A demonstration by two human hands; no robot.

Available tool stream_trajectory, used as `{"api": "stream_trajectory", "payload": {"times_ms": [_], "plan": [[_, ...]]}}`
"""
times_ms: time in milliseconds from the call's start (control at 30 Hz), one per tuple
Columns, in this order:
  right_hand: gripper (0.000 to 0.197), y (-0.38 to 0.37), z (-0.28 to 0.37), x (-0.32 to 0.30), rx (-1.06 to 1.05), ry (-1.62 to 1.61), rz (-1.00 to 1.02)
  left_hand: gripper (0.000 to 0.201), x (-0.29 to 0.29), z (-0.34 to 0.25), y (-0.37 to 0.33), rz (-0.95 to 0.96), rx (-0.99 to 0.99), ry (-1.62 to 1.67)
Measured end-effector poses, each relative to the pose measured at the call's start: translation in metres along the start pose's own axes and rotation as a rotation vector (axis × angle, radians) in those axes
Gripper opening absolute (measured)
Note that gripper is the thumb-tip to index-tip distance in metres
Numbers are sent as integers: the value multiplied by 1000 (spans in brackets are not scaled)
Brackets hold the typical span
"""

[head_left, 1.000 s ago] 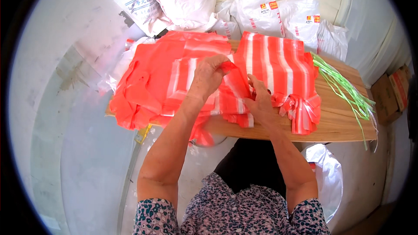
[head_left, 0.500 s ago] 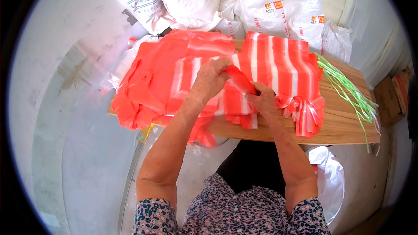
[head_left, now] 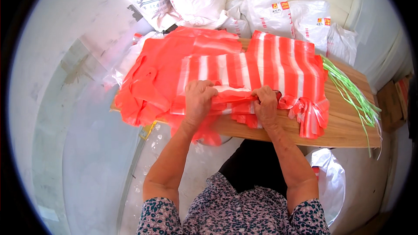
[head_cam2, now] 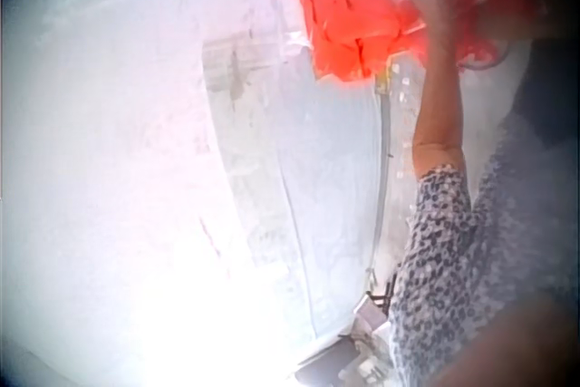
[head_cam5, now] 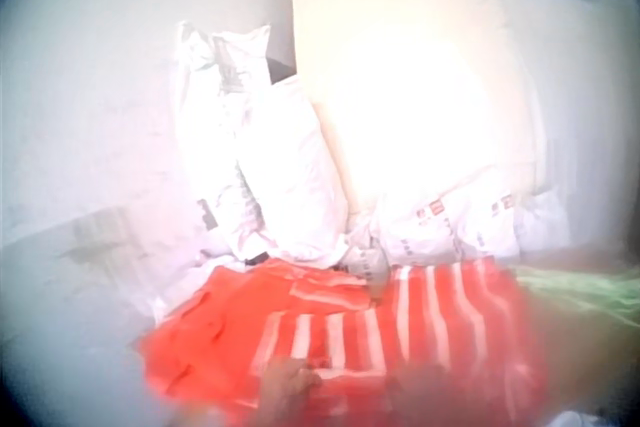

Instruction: The person places a rolled bundle of plastic bags into a large bag, then stacks, folds, and rolls plastic bags, ties the rolled bundles with plastic strips by hand, and folds more plastic bags on the table.

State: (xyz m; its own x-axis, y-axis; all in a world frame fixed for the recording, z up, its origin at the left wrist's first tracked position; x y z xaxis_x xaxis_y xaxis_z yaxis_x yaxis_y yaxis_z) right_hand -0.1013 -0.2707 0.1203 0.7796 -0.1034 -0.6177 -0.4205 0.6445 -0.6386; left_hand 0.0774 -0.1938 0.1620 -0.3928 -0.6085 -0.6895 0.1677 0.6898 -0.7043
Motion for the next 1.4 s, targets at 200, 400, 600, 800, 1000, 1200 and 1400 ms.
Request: {"api": "stream_trajectory", "payload": {"times_ms": [200, 400, 600, 800, 1000, 1200, 1400], "plan": [[28, 0, 21, 0, -119, 117, 57, 12, 8, -1, 18, 11, 38, -132], [16, 4, 31, 4, -166, 219, 169, 10, 24, 4, 22, 148, 36, -191], [19, 1, 61, 3, -193, 179, 254, 15, 24, 10, 30, 229, -6, -174], [35, -34, 50, 45, -36, 11, 289, 19, 12, 0, 35, 200, -3, -120], [62, -60, 31, 110, 95, 151, 578, 20, 18, 4, 43, 228, -63, -151], [49, -70, 1, 126, 250, -116, 649, 23, 21, 6, 46, 244, -85, -118], [26, -70, -1, 127, 291, -225, 649, 25, 21, 8, 48, 258, -101, -114]]}}
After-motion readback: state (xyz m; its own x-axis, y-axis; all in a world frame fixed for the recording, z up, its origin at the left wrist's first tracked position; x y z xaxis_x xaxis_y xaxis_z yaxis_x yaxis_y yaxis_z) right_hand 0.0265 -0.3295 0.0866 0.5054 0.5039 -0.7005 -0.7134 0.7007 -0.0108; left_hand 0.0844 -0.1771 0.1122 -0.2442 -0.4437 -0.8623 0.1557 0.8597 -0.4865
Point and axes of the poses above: each hand's wrist, its own y-axis away from the middle knuckle, its own x-axis out of the palm, z = x × y, the point moved 10 cm from there along -y, towards the middle knuckle, and after that the axes turned 10 degrees about z, right-handed, at the moved point
